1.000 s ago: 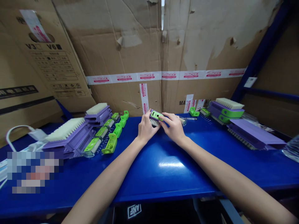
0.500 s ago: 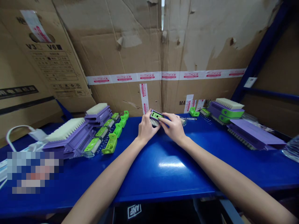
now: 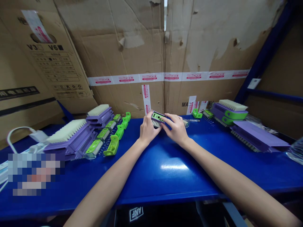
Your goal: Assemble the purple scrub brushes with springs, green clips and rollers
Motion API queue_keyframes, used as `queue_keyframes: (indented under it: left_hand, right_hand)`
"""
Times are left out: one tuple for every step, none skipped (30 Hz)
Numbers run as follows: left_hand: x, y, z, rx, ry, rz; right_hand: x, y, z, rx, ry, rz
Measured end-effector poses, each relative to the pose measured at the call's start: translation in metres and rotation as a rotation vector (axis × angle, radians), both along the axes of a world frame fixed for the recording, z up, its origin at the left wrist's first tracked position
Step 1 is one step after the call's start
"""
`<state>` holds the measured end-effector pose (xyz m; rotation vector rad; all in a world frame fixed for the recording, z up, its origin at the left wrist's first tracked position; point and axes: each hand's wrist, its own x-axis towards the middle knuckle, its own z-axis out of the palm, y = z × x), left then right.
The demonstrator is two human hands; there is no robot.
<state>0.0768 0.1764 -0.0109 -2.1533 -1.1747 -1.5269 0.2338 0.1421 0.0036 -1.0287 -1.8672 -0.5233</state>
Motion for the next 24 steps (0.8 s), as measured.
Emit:
queue_keyframes:
  left_hand:
    - [0.000, 0.001, 0.000, -0.008, -0.009, 0.006]
    - [-0.001, 0.001, 0.001, -0.017, -0.016, 0.012]
    - [-0.001, 0.002, 0.001, -0.025, -0.023, 0.019]
    - [-0.002, 0.002, 0.001, -0.034, -0.028, 0.025]
    - [-0.002, 0.003, 0.001, -0.042, -0.031, 0.030]
    - [-0.003, 0.004, 0.002, -0.050, -0.032, 0.032]
    - [-0.003, 0.004, 0.002, -0.057, -0.034, 0.033]
    - [-0.004, 0.004, 0.002, -0.063, -0.035, 0.034]
    - [-0.004, 0.004, 0.002, -0.070, -0.035, 0.035]
    - [-0.004, 0.005, 0.002, -0.076, -0.036, 0.035]
    - [-0.005, 0.005, 0.002, -0.081, -0.035, 0.035]
    - [-0.005, 0.005, 0.002, -0.084, -0.035, 0.034]
    - [-0.005, 0.005, 0.002, -0.084, -0.033, 0.032]
    - [-0.005, 0.005, 0.001, -0.083, -0.031, 0.030]
    - [-0.005, 0.005, 0.001, -0.081, -0.030, 0.029]
    - [-0.005, 0.006, 0.001, -0.078, -0.028, 0.027]
    - [-0.005, 0.006, 0.000, -0.074, -0.025, 0.025]
    - [-0.005, 0.006, 0.000, -0.070, -0.022, 0.022]
    - [-0.005, 0.006, 0.000, -0.063, -0.017, 0.020]
    - [-0.004, 0.007, 0.000, -0.053, -0.009, 0.017]
    - [-0.004, 0.007, -0.001, -0.040, 0.001, 0.014]
    - [-0.004, 0.007, -0.001, -0.028, 0.011, 0.012]
    - [-0.004, 0.007, -0.001, -0.016, 0.021, 0.010]
    - [-0.004, 0.007, -0.001, -0.007, 0.029, 0.008]
  right_hand:
    - [0.001, 0.000, 0.001, 0.002, -0.003, -0.008]
    - [0.002, -0.001, 0.003, 0.004, -0.005, -0.021]
    - [0.004, 0.000, 0.005, 0.004, -0.005, -0.038]
    - [0.007, 0.000, 0.007, 0.001, -0.002, -0.059]
    - [0.011, 0.002, 0.008, -0.006, 0.003, -0.087]
    - [0.015, 0.004, 0.009, -0.020, 0.011, -0.119]
    - [0.019, 0.006, 0.010, -0.041, 0.020, -0.157]
    - [0.025, 0.009, 0.010, -0.069, 0.029, -0.200]
    - [0.030, 0.012, 0.010, -0.103, 0.037, -0.248]
    - [0.035, 0.016, 0.010, -0.142, 0.044, -0.300]
    - [0.041, 0.019, 0.009, -0.182, 0.052, -0.351]
    - [0.047, 0.022, 0.008, -0.223, 0.059, -0.401]
    - [0.053, 0.024, 0.007, -0.259, 0.069, -0.448]
    - [0.059, 0.027, 0.006, -0.290, 0.079, -0.490]
    - [0.065, 0.029, 0.005, -0.318, 0.090, -0.526]
    - [0.071, 0.030, 0.005, -0.343, 0.102, -0.560]
    - [0.077, 0.032, 0.004, -0.368, 0.113, -0.590]
    - [0.084, 0.033, 0.003, -0.395, 0.126, -0.619]
    - [0.090, 0.033, 0.002, -0.424, 0.140, -0.646]
    - [0.096, 0.034, 0.001, -0.452, 0.155, -0.671]
    - [0.101, 0.035, 0.000, -0.480, 0.173, -0.693]
    - [0.106, 0.035, -0.002, -0.505, 0.191, -0.709]
    - [0.111, 0.036, -0.004, -0.528, 0.211, -0.721]
    - [0.115, 0.037, -0.006, -0.548, 0.230, -0.728]
